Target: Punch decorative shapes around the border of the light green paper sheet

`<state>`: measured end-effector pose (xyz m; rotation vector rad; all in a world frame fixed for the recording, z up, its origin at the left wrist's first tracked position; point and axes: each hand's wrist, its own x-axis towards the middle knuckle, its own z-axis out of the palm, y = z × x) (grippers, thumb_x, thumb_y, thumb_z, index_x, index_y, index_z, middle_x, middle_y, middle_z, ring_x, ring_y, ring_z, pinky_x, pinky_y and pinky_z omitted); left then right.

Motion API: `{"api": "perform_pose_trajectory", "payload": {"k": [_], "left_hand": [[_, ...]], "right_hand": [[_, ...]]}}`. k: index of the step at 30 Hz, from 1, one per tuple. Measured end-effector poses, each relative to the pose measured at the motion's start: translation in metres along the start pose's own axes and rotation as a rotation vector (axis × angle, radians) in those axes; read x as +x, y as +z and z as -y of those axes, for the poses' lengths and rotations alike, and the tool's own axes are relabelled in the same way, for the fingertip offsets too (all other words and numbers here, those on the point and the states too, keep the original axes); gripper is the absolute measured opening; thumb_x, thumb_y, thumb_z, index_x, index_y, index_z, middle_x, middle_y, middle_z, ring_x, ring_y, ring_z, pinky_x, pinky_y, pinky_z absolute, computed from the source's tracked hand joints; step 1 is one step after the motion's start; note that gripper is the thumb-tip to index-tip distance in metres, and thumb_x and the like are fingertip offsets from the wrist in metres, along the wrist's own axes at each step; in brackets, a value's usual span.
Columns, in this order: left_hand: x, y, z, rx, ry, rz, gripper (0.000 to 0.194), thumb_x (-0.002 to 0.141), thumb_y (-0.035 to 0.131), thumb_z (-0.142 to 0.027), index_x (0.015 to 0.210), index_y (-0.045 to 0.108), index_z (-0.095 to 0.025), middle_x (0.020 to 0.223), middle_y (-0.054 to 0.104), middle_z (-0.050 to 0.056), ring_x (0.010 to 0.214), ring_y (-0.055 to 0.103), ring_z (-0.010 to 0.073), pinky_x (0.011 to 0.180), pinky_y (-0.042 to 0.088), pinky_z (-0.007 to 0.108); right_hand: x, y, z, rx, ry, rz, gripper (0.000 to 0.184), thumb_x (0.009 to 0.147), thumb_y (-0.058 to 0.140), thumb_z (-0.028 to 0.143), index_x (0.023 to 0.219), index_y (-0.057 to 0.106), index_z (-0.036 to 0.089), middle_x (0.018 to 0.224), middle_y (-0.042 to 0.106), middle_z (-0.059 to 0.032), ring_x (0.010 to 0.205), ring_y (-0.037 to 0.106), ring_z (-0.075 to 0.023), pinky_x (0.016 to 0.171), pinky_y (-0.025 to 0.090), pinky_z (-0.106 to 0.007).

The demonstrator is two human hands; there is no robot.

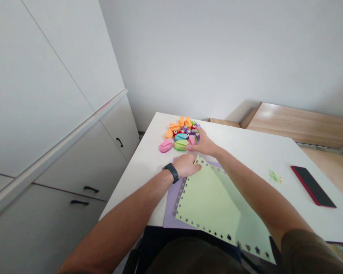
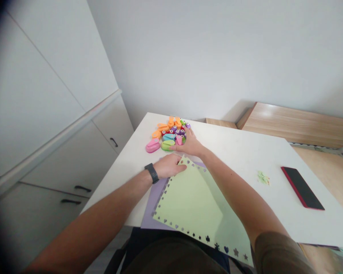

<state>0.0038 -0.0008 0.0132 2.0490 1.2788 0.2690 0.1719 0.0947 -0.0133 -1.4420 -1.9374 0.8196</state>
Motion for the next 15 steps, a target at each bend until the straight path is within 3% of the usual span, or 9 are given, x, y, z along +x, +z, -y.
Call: {"api": "perform_pose_trajectory", "payload": {"k": [4,15], "left_hand": [[0.001,0.002,0.003,-0.02,0.043,-0.014,0.022,0.085,0.057,-0.034,0.076,0.069,-0.017,0.078,0.072,0.007,0.071,0.064,0.0209,0.06,0.039,0.029],[0.004,0.004,0.005,-0.004,0.021,-0.013,0.025,0.086,0.058,-0.037,0.077,0.07,-0.017,0.076,0.072,0.006,0.069,0.065,0.0204,0.059,0.038,0.028]], "right_hand": [[0.002,0.011,0.005,-0.235,0.026,0.027,0.148,0.051,0.087,0.072,0.165,0.012,0.013,0.17,0.006,-0.0211,0.158,0.002,-0.0394,0.127,0.014,-0.054],[0.017,0.024,0.012,-0.263,0.033,-0.018,0.145,0.054,0.083,0.076,0.164,0.014,0.011,0.17,0.005,-0.0225,0.158,-0.002,-0.0375,0.128,0.01,-0.052]]}}
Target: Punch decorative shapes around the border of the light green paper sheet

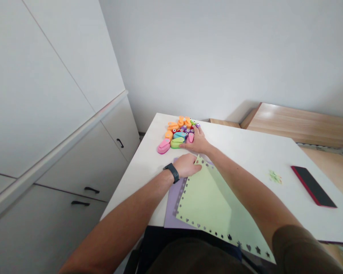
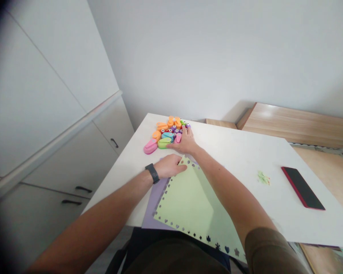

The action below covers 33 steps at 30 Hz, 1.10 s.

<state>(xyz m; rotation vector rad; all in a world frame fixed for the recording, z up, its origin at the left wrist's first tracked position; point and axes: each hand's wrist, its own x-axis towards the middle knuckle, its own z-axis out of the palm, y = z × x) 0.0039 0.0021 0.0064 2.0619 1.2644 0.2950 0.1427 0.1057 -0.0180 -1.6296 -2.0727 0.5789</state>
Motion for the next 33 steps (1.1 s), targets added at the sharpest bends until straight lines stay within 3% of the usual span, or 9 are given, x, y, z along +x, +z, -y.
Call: {"api": "perform_pose_trajectory", "payload": {"k": [5,11,16,21,28,33], "left_hand": [[0.0,-0.002,-0.002,0.001,-0.007,-0.001,0.025,0.085,0.059,-0.037,0.075,0.07,-0.017,0.078,0.073,0.007,0.071,0.065,0.021,0.061,0.04,0.029],[-0.001,-0.003,-0.002,-0.018,-0.006,0.009,0.024,0.086,0.058,-0.035,0.078,0.072,-0.017,0.079,0.074,0.006,0.072,0.066,0.0206,0.064,0.043,0.028],[-0.002,-0.005,-0.003,-0.024,-0.016,-0.001,0.023,0.086,0.061,-0.036,0.086,0.074,-0.017,0.084,0.075,0.007,0.079,0.068,0.0211,0.068,0.046,0.027],[0.0,-0.004,-0.002,-0.003,-0.024,-0.022,0.027,0.085,0.06,-0.04,0.081,0.071,-0.016,0.08,0.074,0.008,0.072,0.066,0.021,0.062,0.042,0.029],[0.003,-0.002,0.0,-0.002,-0.054,-0.052,0.026,0.084,0.059,-0.04,0.078,0.069,-0.016,0.077,0.072,0.008,0.068,0.064,0.0198,0.058,0.037,0.029],[0.004,-0.004,0.001,-0.012,-0.053,-0.07,0.026,0.085,0.057,-0.039,0.079,0.068,-0.017,0.076,0.071,0.007,0.066,0.062,0.0188,0.057,0.035,0.029]], "right_hand": [[-0.006,-0.005,-0.004,-0.005,-0.024,-0.003,0.146,0.054,0.081,0.078,0.164,0.013,0.01,0.169,0.008,-0.0232,0.158,0.0,-0.0374,0.128,0.012,-0.052],[-0.027,-0.027,-0.006,0.004,-0.028,-0.001,0.133,0.063,0.078,0.076,0.165,0.015,0.017,0.169,0.014,-0.0194,0.158,0.001,-0.0374,0.127,0.015,-0.055],[-0.044,-0.042,-0.012,-0.03,-0.008,0.008,0.126,0.07,0.073,0.077,0.164,0.017,0.014,0.169,0.014,-0.0215,0.159,0.002,-0.0358,0.127,0.019,-0.055],[-0.066,-0.052,-0.029,-0.06,-0.035,0.008,0.114,0.077,0.071,0.071,0.163,0.021,0.016,0.169,0.016,-0.0176,0.159,0.005,-0.0332,0.127,0.018,-0.053],[-0.1,-0.072,-0.048,-0.119,-0.046,0.029,0.104,0.084,0.065,0.068,0.161,0.024,0.012,0.169,0.017,-0.0206,0.158,0.012,-0.0318,0.127,0.022,-0.049],[-0.129,-0.089,-0.058,-0.133,-0.07,-0.035,0.094,0.088,0.063,0.065,0.16,0.028,0.016,0.167,0.025,-0.019,0.157,0.018,-0.0311,0.127,0.024,-0.049]]}}
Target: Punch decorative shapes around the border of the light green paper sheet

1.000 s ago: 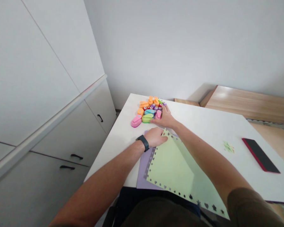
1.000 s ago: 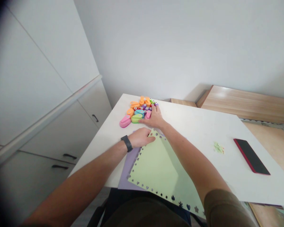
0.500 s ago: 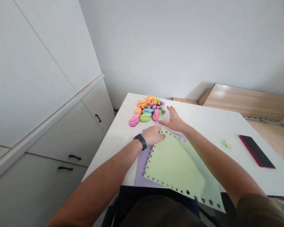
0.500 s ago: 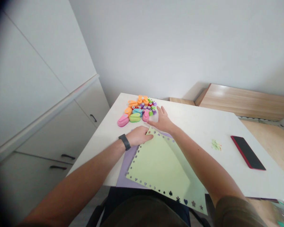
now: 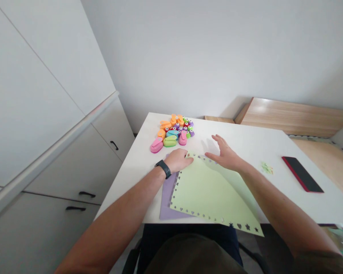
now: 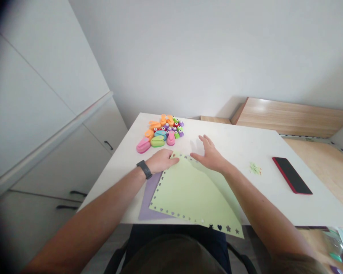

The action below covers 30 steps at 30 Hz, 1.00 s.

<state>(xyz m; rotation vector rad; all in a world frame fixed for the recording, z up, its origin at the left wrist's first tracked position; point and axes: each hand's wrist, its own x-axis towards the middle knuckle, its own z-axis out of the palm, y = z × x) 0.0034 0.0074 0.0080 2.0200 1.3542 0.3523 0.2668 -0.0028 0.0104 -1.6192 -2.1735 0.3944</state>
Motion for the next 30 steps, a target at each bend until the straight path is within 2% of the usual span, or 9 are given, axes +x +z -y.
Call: {"api": "perform_pose_trajectory", "payload": {"k": [5,10,13,19,23,26,30], "left_hand": [[0.001,0.001,0.003,-0.017,0.022,0.0,0.029,0.086,0.057,-0.043,0.076,0.066,-0.017,0.071,0.068,0.004,0.062,0.059,0.0176,0.056,0.033,0.028],[0.001,0.003,0.006,-0.088,0.034,-0.01,0.03,0.085,0.059,-0.046,0.071,0.06,-0.018,0.063,0.059,0.001,0.057,0.052,0.0158,0.053,0.029,0.028],[0.0,0.003,0.005,-0.118,0.028,0.0,0.032,0.085,0.059,-0.046,0.069,0.055,-0.019,0.06,0.055,-0.001,0.055,0.049,0.0148,0.051,0.028,0.028],[-0.002,0.002,0.003,-0.148,0.035,0.001,0.033,0.086,0.059,-0.047,0.07,0.052,-0.02,0.062,0.052,-0.002,0.054,0.046,0.0134,0.051,0.028,0.027],[-0.002,0.001,0.002,-0.181,0.038,0.004,0.032,0.087,0.059,-0.047,0.072,0.054,-0.019,0.064,0.053,-0.002,0.056,0.048,0.0139,0.053,0.029,0.028],[-0.002,0.001,0.003,-0.204,0.049,0.013,0.031,0.088,0.058,-0.047,0.076,0.06,-0.018,0.068,0.058,-0.001,0.06,0.051,0.0154,0.056,0.032,0.028],[-0.001,0.002,0.003,-0.224,0.041,0.029,0.035,0.09,0.056,-0.049,0.082,0.066,-0.017,0.074,0.064,0.001,0.064,0.054,0.0169,0.058,0.034,0.029]], "right_hand": [[-0.026,-0.011,-0.02,0.006,-0.003,-0.08,0.081,0.092,0.063,0.059,0.157,0.035,0.02,0.162,0.038,-0.0165,0.15,0.035,-0.0316,0.124,0.03,-0.052],[-0.034,-0.014,-0.041,0.128,0.092,-0.124,0.058,0.096,0.058,0.054,0.147,0.05,0.026,0.151,0.054,-0.0118,0.131,0.058,-0.0304,0.106,0.051,-0.051],[-0.033,-0.01,-0.047,0.191,0.106,-0.161,0.05,0.096,0.059,0.051,0.139,0.058,0.024,0.143,0.061,-0.0121,0.118,0.065,-0.0282,0.098,0.055,-0.048],[-0.032,0.006,-0.058,0.417,0.162,-0.264,0.043,0.097,0.057,0.047,0.133,0.059,0.022,0.13,0.07,-0.0121,0.111,0.069,-0.0234,0.098,0.054,-0.044],[-0.037,0.007,-0.06,0.459,0.218,-0.306,0.043,0.099,0.053,0.05,0.131,0.06,0.023,0.115,0.075,-0.0101,0.104,0.071,-0.0225,0.092,0.055,-0.041],[-0.039,0.006,-0.057,0.465,0.237,-0.274,0.041,0.101,0.049,0.048,0.131,0.059,0.022,0.102,0.077,-0.0071,0.093,0.072,-0.0205,0.086,0.055,-0.037],[-0.038,0.003,-0.049,0.457,0.242,-0.221,0.039,0.102,0.047,0.045,0.13,0.058,0.021,0.096,0.077,-0.0057,0.089,0.072,-0.0192,0.085,0.054,-0.035]]}}
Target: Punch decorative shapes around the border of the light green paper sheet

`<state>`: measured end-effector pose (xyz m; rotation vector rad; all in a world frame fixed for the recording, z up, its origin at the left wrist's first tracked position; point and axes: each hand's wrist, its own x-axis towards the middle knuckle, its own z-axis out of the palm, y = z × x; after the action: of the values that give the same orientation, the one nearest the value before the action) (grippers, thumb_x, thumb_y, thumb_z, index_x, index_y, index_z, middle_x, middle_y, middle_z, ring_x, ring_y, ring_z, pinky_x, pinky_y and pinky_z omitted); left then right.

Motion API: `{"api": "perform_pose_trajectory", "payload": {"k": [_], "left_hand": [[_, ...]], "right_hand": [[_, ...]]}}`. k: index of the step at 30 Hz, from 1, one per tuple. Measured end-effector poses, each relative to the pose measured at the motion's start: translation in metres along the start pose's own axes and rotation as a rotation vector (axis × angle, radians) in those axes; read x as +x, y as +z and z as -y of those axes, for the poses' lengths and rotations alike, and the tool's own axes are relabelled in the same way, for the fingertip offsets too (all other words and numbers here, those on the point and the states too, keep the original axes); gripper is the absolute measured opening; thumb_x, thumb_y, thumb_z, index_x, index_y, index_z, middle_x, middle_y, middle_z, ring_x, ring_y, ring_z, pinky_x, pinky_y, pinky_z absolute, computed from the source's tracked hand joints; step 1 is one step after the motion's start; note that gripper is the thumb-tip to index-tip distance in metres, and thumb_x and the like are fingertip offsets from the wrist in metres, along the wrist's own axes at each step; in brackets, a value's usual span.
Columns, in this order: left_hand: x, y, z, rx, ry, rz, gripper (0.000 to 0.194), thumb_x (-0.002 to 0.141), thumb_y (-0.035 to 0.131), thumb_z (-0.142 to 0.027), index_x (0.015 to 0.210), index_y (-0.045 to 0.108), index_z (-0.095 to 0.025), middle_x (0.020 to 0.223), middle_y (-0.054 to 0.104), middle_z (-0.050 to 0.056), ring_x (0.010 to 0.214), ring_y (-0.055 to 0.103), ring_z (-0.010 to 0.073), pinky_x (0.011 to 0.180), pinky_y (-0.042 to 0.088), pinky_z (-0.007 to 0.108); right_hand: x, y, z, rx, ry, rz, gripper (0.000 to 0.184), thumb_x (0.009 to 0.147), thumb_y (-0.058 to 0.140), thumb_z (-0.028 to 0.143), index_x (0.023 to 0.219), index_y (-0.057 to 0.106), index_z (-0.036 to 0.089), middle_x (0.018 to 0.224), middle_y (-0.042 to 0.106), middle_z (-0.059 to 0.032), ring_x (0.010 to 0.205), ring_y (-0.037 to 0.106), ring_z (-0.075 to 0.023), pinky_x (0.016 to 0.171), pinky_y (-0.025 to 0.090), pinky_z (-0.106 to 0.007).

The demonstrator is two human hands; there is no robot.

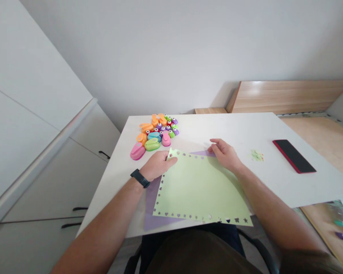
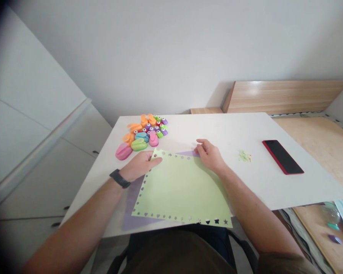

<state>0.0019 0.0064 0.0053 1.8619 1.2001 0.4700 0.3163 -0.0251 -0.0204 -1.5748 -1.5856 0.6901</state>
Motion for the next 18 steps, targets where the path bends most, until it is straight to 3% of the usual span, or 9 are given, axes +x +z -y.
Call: {"api": "perform_pose_trajectory", "payload": {"k": [5,18], "left_hand": [[0.001,0.0,-0.002,0.001,0.011,0.013,0.033,0.092,0.054,-0.047,0.089,0.068,-0.017,0.08,0.067,0.001,0.069,0.057,0.0178,0.059,0.037,0.028],[0.001,-0.008,-0.016,0.09,-0.095,-0.151,0.026,0.084,0.06,-0.042,0.073,0.056,-0.018,0.062,0.051,-0.002,0.059,0.046,0.0139,0.051,0.029,0.025]], "right_hand": [[0.0,-0.002,0.007,-0.051,0.032,0.009,0.038,0.102,0.047,0.044,0.13,0.06,0.021,0.097,0.078,-0.0061,0.089,0.073,-0.0194,0.082,0.054,-0.033],[-0.003,-0.008,0.011,-0.233,-0.009,0.004,0.038,0.1,0.05,0.042,0.127,0.065,0.02,0.092,0.077,-0.0062,0.074,0.067,-0.0195,0.072,0.051,-0.033]]}}
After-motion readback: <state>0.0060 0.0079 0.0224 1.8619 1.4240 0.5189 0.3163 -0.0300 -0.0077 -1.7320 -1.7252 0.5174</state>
